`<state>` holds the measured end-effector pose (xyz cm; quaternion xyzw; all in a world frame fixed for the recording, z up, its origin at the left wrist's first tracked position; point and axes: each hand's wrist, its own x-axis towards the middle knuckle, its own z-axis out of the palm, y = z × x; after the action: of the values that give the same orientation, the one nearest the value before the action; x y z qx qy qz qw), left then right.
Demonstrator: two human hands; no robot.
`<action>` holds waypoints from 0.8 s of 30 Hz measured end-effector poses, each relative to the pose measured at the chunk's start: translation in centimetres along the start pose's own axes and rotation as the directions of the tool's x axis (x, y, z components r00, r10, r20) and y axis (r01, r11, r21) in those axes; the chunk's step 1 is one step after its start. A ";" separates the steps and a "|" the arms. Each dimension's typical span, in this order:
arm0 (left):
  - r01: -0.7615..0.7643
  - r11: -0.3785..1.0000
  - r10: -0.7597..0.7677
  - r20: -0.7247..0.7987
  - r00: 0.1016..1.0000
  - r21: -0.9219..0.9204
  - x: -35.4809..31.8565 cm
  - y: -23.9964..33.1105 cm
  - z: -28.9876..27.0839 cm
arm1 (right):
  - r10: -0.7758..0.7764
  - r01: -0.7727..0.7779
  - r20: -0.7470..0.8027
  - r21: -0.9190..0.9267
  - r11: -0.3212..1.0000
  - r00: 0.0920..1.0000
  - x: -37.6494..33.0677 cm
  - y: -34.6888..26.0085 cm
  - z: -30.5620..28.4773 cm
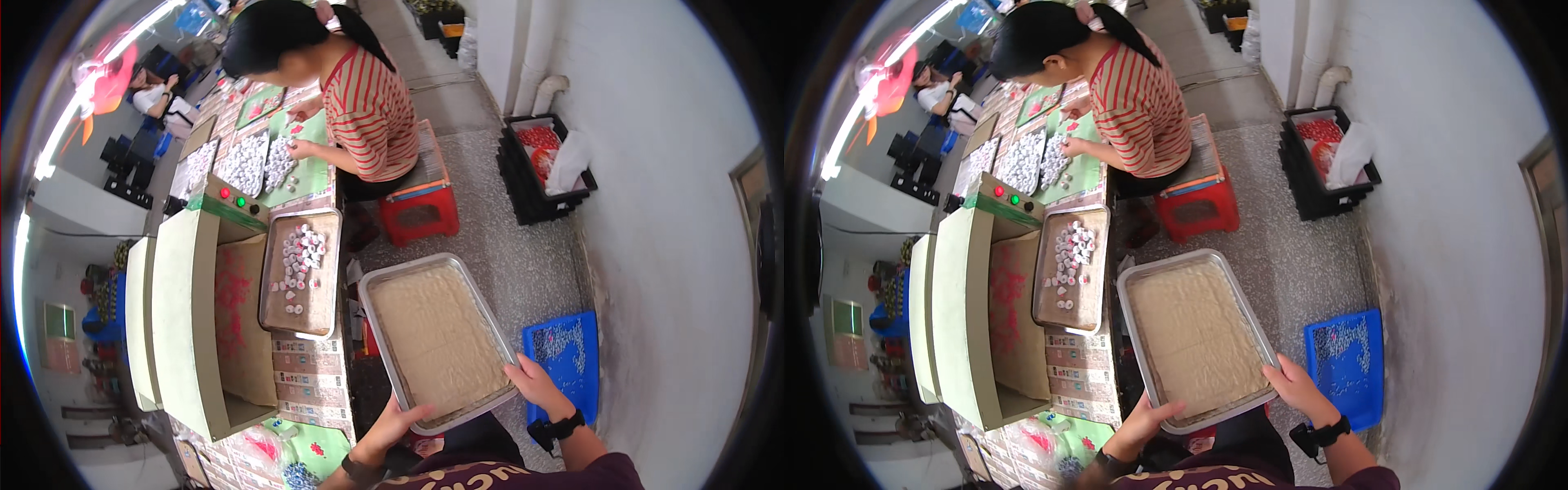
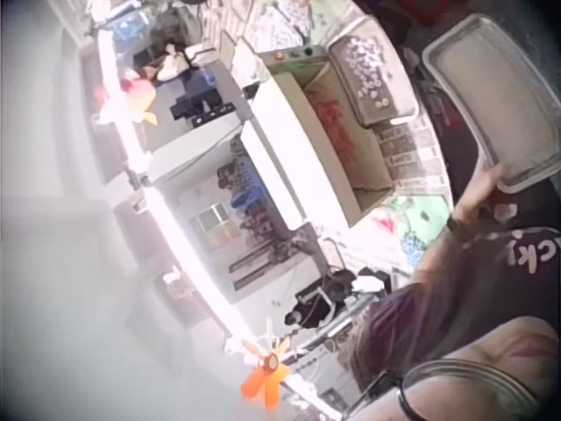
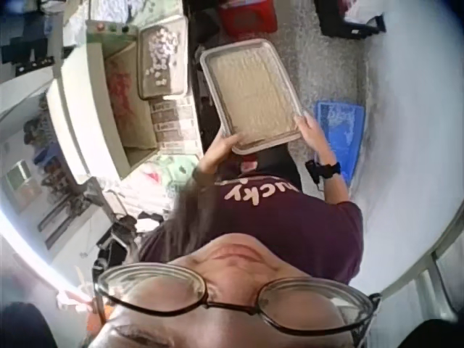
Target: The person pours blue and white capsules from a blue crate into a metal tray, then sits on a stool to handle them. They pick up a small white packet, open it, and use a glue bottle to attach pink pieces to the capsules one by one.
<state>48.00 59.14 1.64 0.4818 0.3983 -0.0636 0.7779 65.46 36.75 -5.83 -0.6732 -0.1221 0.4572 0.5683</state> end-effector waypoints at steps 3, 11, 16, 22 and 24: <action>0.049 0.983 -0.050 -0.001 0.999 -0.179 2.2 1.5 0.9 | 0.124 -0.116 0.044 -0.154 0.981 0.991 1.2 -2.6 -2.7; 0.278 0.835 -0.257 0.109 0.960 -0.475 4.6 3.7 0.5 | -0.443 0.423 -0.059 -0.204 0.883 0.895 -3.1 -15.2 -4.8; 0.171 0.975 -0.161 0.075 0.984 -0.140 7.4 5.9 0.9 | -0.849 0.796 0.167 0.296 0.528 0.501 -6.8 -21.0 -2.5; 0.179 0.955 -0.243 0.278 0.929 0.236 12.8 12.0 -4.3 | -0.942 0.749 0.126 0.578 0.324 0.310 -8.6 -29.2 7.4; 0.184 0.946 -0.269 0.325 0.907 0.269 14.3 14.4 -5.8 | -0.951 0.810 0.080 0.505 0.297 0.299 -9.1 -30.4 9.2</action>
<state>61.40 75.42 0.68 0.4997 0.2936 -0.2865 0.7629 64.25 46.39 25.78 -0.2664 -0.4935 0.1872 0.8065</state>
